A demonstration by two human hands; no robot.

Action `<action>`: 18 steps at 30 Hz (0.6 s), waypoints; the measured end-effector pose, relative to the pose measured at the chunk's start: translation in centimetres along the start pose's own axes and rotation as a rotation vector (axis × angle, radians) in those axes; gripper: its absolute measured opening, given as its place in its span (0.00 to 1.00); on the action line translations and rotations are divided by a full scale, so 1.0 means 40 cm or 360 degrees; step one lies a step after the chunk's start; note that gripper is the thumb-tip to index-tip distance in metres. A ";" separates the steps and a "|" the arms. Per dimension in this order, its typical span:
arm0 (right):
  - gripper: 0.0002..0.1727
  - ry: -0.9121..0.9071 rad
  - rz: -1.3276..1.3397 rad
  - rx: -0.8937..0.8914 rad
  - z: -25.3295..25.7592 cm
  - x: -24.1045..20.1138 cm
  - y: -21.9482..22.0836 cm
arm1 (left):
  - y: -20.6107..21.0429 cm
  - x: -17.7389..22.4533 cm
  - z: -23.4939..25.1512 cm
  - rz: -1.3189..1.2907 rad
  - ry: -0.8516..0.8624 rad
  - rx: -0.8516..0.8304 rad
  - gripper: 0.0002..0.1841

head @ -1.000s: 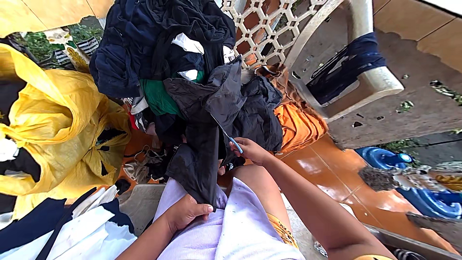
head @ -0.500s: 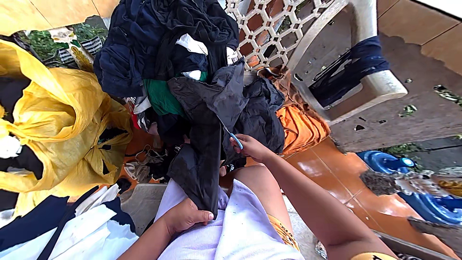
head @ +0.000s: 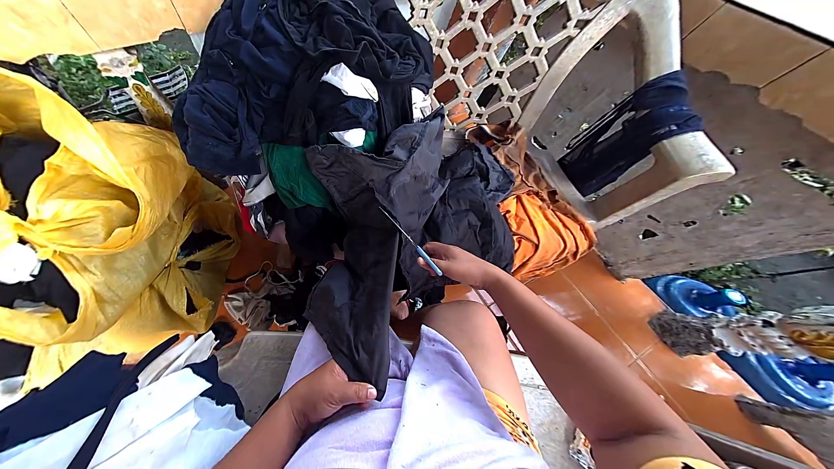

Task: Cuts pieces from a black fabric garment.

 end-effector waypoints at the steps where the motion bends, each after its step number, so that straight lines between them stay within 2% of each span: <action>1: 0.15 0.0003 -0.0007 0.0004 0.006 -0.006 0.000 | 0.000 0.000 0.000 0.0006 -0.0011 -0.0002 0.15; 7: 0.17 -0.0003 0.0001 0.0002 0.024 -0.014 0.002 | -0.001 0.000 -0.004 0.0008 -0.0010 0.0033 0.14; 14: 0.14 0.0025 0.0100 -0.0067 0.000 0.024 -0.018 | -0.016 -0.003 -0.014 -0.0070 0.0047 -0.0028 0.14; 18: 0.14 0.0023 0.0095 -0.0047 0.005 0.008 -0.018 | -0.013 -0.003 -0.014 -0.0065 0.0026 -0.0064 0.14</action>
Point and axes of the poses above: each hand's wrist, its own z-axis towards the middle knuckle, its own y-axis out of the palm, x = y × z, the point moved 3 cm from there along z, towards the middle knuckle, and after that the axes turned 3 degrees about -z, right-handed, at the moved point
